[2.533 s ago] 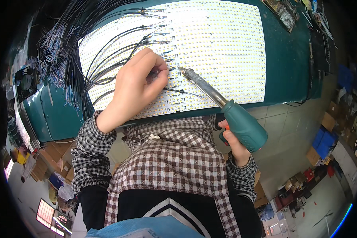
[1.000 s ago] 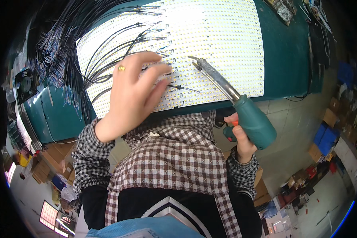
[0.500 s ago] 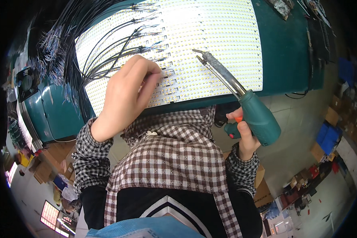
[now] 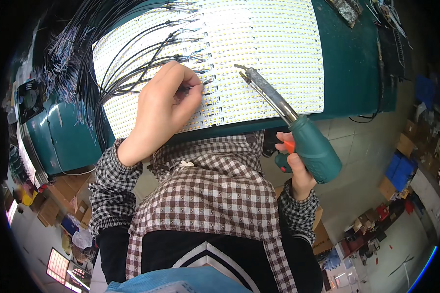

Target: The person uses a soldering iron to attach black wires to a large LED panel. They repeatedly pick up wires, position them on the panel, and apply the soldering iron to secure the connections. The person works continuously on the panel throughout the clip.

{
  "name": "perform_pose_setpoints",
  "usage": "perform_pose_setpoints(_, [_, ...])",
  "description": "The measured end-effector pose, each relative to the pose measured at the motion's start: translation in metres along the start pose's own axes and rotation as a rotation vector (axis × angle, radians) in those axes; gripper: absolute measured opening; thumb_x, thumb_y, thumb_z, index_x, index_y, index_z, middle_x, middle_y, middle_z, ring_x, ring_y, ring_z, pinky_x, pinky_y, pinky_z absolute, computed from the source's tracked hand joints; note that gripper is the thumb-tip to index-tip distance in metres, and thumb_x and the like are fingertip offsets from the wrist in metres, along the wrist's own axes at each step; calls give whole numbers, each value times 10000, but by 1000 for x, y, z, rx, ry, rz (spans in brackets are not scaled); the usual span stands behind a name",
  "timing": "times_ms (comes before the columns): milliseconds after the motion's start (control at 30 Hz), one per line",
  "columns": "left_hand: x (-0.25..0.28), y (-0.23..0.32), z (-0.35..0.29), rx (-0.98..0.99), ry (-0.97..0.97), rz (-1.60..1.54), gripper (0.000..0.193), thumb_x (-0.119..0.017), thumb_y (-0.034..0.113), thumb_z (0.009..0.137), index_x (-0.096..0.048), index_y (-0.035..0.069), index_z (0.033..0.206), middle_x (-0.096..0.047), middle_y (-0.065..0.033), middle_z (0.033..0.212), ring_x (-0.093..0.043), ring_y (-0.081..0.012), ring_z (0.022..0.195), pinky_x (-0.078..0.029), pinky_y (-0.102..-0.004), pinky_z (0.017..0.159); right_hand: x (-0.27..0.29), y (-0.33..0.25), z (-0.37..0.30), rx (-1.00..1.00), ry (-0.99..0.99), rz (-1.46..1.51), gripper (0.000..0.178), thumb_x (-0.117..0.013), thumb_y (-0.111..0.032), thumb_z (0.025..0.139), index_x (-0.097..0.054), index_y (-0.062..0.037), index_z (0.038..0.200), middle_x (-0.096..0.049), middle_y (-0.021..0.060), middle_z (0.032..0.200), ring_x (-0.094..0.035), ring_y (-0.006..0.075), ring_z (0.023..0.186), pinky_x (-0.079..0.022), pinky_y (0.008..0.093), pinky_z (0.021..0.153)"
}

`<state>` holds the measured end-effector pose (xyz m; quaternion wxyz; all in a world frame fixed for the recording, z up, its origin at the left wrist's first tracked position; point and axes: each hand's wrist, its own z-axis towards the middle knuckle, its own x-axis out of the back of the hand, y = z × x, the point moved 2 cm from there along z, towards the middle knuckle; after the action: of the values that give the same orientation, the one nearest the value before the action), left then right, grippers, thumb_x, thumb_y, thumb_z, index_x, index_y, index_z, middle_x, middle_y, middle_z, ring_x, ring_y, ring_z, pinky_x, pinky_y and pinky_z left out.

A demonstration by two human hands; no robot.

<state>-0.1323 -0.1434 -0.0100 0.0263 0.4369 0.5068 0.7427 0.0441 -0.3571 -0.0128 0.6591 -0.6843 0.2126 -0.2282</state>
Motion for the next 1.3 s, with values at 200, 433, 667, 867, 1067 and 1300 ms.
perform_pose_setpoints(200, [0, -2, 1, -12, 4, 34, 113, -642, 16, 733, -545, 48, 781, -560, -85, 739, -586, -253, 624, -461, -341, 544, -1, 2, -3, -11, -19, -20, 480, -597, -247, 887, -518, 113, 1193, -610, 214, 998, -657, 324, 867, -595, 378, 657])
perform_pose_setpoints(433, [5, -2, 4, 94, -50, -79, 88, -636, 31, 730, -554, 45, 761, -563, -82, 736, -566, -250, 590, -455, -349, 533, -2, 0, -6, -57, -42, -6, 471, -610, -231, 869, -525, 116, 1174, -611, 209, 975, -655, 321, 858, -593, 393, 672])
perform_pose_setpoints(667, [8, -4, 7, 55, -93, -39, 64, -627, 50, 742, -566, 36, 756, -574, -96, 740, -583, -261, 612, -466, -355, 542, -5, 0, -8, -84, -58, 6, 455, -611, -220, 870, -529, 124, 1158, -613, 219, 970, -650, 318, 850, -587, 403, 697])
perform_pose_setpoints(867, [12, -3, 11, 68, -135, -68, 61, -620, 64, 738, -576, 29, 763, -600, -122, 763, -607, -300, 668, -477, -387, 580, -6, 1, -9, -73, -87, 8, 436, -608, -213, 878, -536, 139, 1123, -622, 237, 951, -648, 310, 844, -576, 407, 721])
perform_pose_setpoints(1067, [13, -1, 15, 68, -185, 15, 67, -611, 78, 741, -576, 25, 762, -601, -134, 762, -608, -323, 702, -479, -412, 616, -3, 1, -11, -98, -120, -52, 455, -628, -230, 865, -538, 139, 1116, -627, 221, 933, -645, 298, 828, -556, 403, 726])
perform_pose_setpoints(1300, [13, -1, 14, 62, -187, 27, 64, -606, 73, 737, -569, 23, 752, -590, -135, 754, -600, -329, 700, -472, -418, 614, 0, 4, -15, -164, -152, -2, 373, -693, -178, 849, -595, 37, 1137, -665, 132, 999, -642, 222, 932, -516, 349, 823])
